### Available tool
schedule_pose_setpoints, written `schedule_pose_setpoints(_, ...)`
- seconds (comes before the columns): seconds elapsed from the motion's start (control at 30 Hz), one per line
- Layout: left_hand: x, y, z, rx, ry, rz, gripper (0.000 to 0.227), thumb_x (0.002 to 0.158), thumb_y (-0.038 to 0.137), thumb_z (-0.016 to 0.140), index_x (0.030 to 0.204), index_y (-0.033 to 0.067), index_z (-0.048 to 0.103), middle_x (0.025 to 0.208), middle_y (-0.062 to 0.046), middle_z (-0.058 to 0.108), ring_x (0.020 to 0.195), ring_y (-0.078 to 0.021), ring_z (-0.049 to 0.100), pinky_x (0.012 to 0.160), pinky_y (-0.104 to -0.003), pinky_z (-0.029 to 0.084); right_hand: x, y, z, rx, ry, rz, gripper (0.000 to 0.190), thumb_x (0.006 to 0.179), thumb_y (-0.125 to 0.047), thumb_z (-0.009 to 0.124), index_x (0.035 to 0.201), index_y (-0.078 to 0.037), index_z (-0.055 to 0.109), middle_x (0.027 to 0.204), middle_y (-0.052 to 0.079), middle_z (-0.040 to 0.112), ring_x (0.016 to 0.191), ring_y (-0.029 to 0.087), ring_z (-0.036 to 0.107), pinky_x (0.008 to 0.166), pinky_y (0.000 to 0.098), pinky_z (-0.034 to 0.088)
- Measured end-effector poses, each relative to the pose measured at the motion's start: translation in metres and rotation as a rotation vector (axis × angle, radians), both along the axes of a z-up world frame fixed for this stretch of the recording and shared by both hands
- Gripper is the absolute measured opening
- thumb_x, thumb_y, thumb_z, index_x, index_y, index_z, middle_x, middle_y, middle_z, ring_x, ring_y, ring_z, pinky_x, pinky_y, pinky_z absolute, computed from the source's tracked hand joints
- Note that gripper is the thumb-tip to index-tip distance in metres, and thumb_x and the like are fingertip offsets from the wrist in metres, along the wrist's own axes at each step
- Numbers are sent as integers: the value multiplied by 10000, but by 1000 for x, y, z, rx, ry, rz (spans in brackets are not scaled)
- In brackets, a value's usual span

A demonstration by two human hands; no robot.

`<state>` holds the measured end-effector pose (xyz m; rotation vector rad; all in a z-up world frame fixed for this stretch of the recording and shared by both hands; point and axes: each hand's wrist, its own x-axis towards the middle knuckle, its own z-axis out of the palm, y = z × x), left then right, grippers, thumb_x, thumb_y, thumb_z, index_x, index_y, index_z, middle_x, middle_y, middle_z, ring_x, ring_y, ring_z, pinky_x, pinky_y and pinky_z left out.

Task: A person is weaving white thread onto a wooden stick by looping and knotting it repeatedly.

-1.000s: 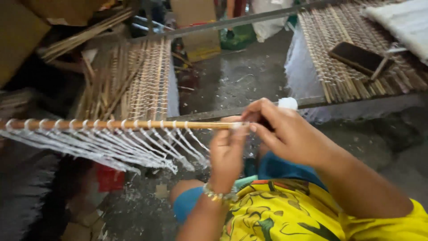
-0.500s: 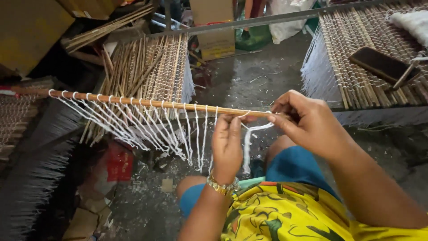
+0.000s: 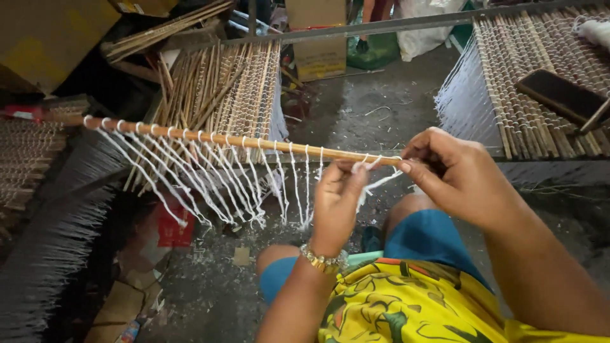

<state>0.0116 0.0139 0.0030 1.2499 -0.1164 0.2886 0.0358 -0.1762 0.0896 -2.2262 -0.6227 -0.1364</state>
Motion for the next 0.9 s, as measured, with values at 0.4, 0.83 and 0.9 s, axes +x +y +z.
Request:
schedule_pose_setpoints(0.4, -2, -34, 5, -1439, -92, -580, 253, 1084, 302, 520, 959, 89, 574, 780, -1, 462, 671, -122, 416, 558, -231, 356, 2, -9, 5, -127, -75, 158, 369, 1017, -287, 515, 1334, -216, 689, 876, 12, 687, 763, 168, 644, 712, 344, 496)
schedule_pose_setpoints(0.83, 22, -8, -175, -786, 142, -393, 414, 1061, 437, 494, 743, 171, 499, 727, 29, 455, 654, -117, 423, 649, -266, 393, 44, -55, 65, -386, -365, -130, 484, 1119, -54, 473, 1565, -192, 602, 779, 118, 570, 477, 189, 414, 357, 301, 348)
schedule_pose_setpoints(0.9, 10, -3, -202, -713, 205, -380, 375, 1077, 414, 478, 814, 147, 461, 776, 4, 409, 655, -137, 386, 633, -287, 335, 64, -67, 73, -560, -538, -189, 547, 1143, -56, 546, 1636, -272, 643, 1005, 183, 743, 705, 329, 618, 533, 452, 403)
